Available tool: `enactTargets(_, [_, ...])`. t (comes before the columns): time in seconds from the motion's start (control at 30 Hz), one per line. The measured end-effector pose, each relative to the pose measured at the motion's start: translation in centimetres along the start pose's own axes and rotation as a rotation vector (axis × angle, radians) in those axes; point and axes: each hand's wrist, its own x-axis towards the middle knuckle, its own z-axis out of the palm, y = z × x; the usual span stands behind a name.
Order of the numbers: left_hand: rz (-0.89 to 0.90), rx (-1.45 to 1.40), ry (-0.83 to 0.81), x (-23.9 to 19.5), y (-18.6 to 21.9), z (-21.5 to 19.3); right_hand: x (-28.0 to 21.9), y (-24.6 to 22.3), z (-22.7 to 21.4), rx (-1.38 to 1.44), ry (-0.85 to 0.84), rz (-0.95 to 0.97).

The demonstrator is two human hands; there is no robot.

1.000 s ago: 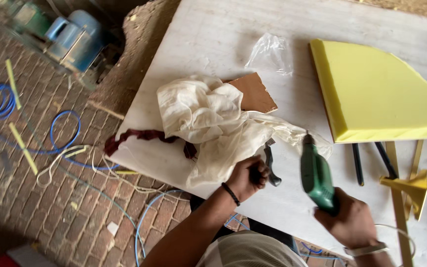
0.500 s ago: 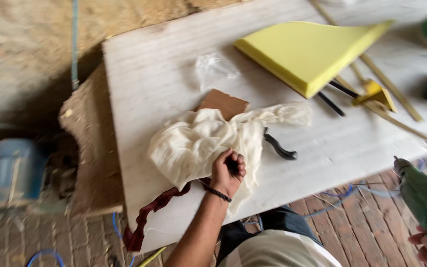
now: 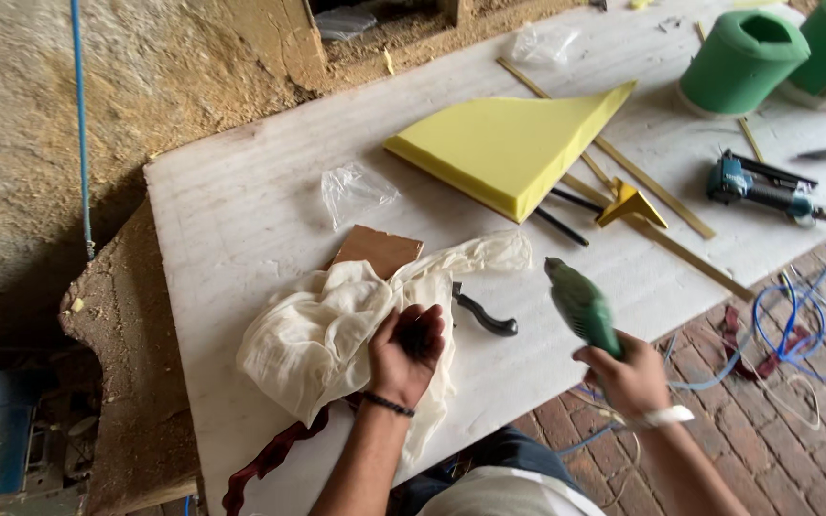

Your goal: The person uses a pneumatic staple gun to attach fabric to a foam cushion, then unpacks metal brackets and screws from a bag. They plug in a power cord and use a corded drill to fasten the brackets to the underside of the cushion.

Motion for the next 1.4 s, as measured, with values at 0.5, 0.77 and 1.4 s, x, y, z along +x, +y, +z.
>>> enactTargets(0.5, [0.285, 0.352, 0.536, -4.1, 4.1, -6.8, 11.8, 1.7, 7.2, -0.783, 0.167, -0.614])
enactTargets(0.77, [-0.006, 0.420, 0.845, -3.1, 5.4, -9.2, 3.6, -7.9, 18.5, -0.672, -0.567, -0.914])
enactTargets(1.4, [0.820, -0.256, 0.461, -12.9, 16.6, -14.1, 9.6, -13.4, 12.4, -0.460, -0.532, -0.687])
